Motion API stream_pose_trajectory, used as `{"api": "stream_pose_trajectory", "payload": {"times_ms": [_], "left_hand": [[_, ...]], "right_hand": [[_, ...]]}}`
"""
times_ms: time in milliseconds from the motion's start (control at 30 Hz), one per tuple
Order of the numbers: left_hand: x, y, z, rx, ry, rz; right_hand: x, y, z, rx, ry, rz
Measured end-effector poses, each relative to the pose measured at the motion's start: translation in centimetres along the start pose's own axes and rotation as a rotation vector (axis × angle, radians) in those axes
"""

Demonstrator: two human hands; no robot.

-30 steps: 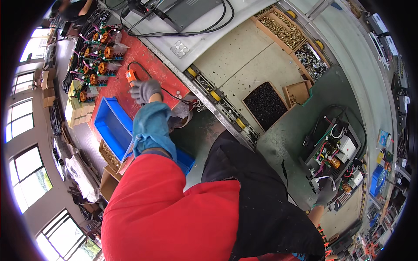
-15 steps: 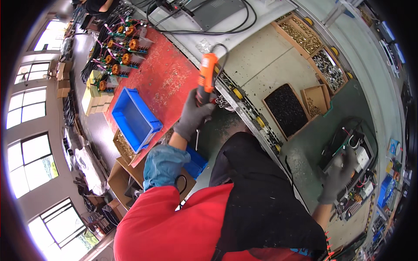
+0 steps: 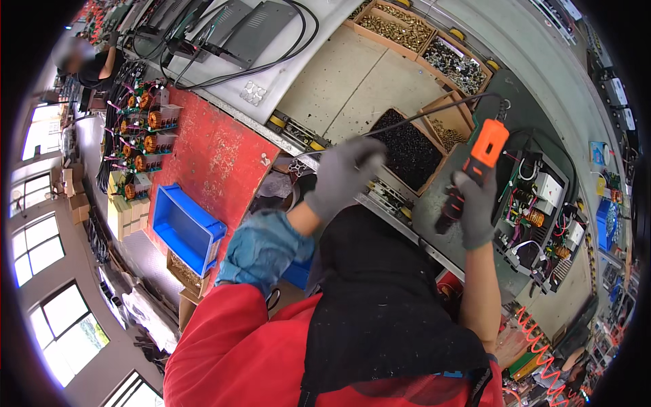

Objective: The recorder is assembling the front panel and internal wiring components of an industrial welding machine.

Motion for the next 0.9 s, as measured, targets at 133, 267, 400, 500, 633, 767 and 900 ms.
{"api": "stream_pose_trajectory", "payload": {"times_ms": [133, 267, 400, 500, 633, 767, 900], "left_hand": [[8.3, -10.4, -2.8, 0.276, 0.229, -0.269], [11.9, -16.4, 1.8, 0.533, 0.047, -0.278], [13.6, -17.4, 6.4, 0.653, -0.06, -0.225], [14.1, -17.8, 7.8, 0.797, -0.087, -0.231], [12.7, -18.0, 7.2, 0.79, -0.139, -0.3], [4.5, -11.8, 4.5, 0.565, 0.071, -0.014], [-7.7, -8.0, 8.1, 0.38, -0.212, 0.094]], "right_hand": [[-3.6, -7.4, -3.8, -0.919, -0.138, -0.584], [-11.4, -8.1, -11.4, -0.745, 0.132, -0.396], [-19.6, -10.1, -17.3, -0.679, 0.652, -0.455], [-23.4, -13.3, -18.6, -0.729, 0.914, -0.627], [-27.7, -18.7, -18.0, -0.865, 1.118, -0.837], [-31.1, -21.0, -18.8, -0.804, 1.293, -0.985], [-32.2, -20.5, -22.6, -0.5, 1.347, -1.044]]}}
Point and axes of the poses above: each hand's wrist, its own x-axis towards the middle knuckle, its own z-axis out of the palm, y = z × x, the point moved 10 cm from there along x, towards the middle knuckle, and after that the axes turned 11 degrees about -z, right-handed, at the moved point
